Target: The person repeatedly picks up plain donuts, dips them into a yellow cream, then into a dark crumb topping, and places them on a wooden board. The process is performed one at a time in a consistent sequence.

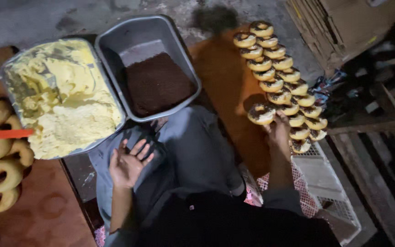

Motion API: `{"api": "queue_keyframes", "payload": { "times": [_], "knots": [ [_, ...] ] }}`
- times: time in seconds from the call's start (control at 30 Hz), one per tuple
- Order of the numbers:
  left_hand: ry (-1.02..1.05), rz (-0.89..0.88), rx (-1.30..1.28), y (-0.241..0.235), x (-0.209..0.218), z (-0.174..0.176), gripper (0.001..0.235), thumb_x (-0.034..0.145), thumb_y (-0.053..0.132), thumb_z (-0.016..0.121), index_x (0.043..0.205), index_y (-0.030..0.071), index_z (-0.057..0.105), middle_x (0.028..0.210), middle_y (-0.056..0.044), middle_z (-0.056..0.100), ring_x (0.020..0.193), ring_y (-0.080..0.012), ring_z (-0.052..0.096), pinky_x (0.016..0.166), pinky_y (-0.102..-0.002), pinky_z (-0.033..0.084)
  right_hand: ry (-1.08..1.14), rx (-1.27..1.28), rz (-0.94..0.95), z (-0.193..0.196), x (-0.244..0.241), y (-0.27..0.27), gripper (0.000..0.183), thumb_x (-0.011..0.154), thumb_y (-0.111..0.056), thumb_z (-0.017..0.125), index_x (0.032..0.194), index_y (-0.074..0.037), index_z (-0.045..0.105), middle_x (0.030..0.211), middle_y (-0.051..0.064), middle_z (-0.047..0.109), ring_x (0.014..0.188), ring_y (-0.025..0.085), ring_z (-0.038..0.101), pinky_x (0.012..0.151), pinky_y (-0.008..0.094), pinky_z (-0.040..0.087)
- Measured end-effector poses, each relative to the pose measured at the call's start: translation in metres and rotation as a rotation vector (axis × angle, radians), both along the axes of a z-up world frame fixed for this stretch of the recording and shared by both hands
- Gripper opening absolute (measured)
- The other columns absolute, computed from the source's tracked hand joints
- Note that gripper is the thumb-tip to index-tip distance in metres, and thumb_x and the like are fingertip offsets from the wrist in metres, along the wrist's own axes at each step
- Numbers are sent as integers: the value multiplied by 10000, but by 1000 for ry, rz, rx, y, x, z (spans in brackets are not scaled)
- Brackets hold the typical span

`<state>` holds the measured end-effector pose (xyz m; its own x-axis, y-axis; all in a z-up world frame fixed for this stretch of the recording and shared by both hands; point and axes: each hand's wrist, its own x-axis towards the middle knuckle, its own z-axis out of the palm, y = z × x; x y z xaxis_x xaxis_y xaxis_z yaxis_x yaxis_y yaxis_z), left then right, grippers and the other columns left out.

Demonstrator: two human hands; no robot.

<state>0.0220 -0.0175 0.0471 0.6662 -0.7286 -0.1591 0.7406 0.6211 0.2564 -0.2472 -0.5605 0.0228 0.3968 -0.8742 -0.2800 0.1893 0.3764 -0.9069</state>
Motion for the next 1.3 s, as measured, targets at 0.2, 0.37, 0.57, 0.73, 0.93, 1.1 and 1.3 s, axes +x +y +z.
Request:
{"api": "queue_keyframes", "payload": {
  "times": [0.2,0.37,0.57,0.73,0.93,1.1,1.3],
  "knots": [
    [1,31,87,-3,0,2,490,1002,559,575,1378,244,571,1525,-299,476,1360,-453,486,1123,-706,331,421,-350,68,0,4,-54,326,924,-66,694,1247,-30,664,1134,144,738,929,244,690,801,355,587],
    [15,48,136,-4,-3,8,503,984,570,579,1362,239,552,1505,-289,481,1351,-450,510,1121,-695,340,1394,-1029,235,22,-27,-66,163,1054,-293,758,1169,-189,810,1034,134,794,970,297,733,848,409,562],
    [-3,49,145,-8,-2,16,524,980,557,592,1375,218,534,1492,-288,495,1321,-438,514,1107,-700,347,1090,-906,401,67,-27,-1,998,654,-372,965,1480,-193,434,1283,147,724,1203,354,642,1120,631,271],
    [1,60,191,-6,-4,19,525,988,559,586,1379,213,527,1484,-286,495,1311,-435,517,1113,-695,347,1508,-563,361,103,8,55,1227,662,-394,953,1636,-318,211,1539,260,375,1407,470,317,1131,665,249],
    [-1,59,136,-5,-4,14,507,998,557,580,1377,223,542,1483,-289,503,1324,-444,514,1116,-695,340,1327,-673,220,124,18,75,1092,727,-479,903,1603,-310,274,1501,256,448,1407,478,353,1158,661,251],
    [-8,54,147,-4,-3,10,494,992,559,572,1368,238,555,1497,-287,497,1339,-447,508,1117,-697,340,1431,-668,262,113,3,69,1122,682,-515,909,1584,-319,271,1492,246,436,1390,491,343,1098,758,190],
    [9,56,91,-6,-3,11,493,1002,552,555,1376,232,571,1491,-288,503,1334,-449,507,1110,-685,351,1394,-819,277,72,2,34,1185,654,-516,917,1621,-319,262,1496,305,405,1379,539,336,1059,760,256]
  ]
}}
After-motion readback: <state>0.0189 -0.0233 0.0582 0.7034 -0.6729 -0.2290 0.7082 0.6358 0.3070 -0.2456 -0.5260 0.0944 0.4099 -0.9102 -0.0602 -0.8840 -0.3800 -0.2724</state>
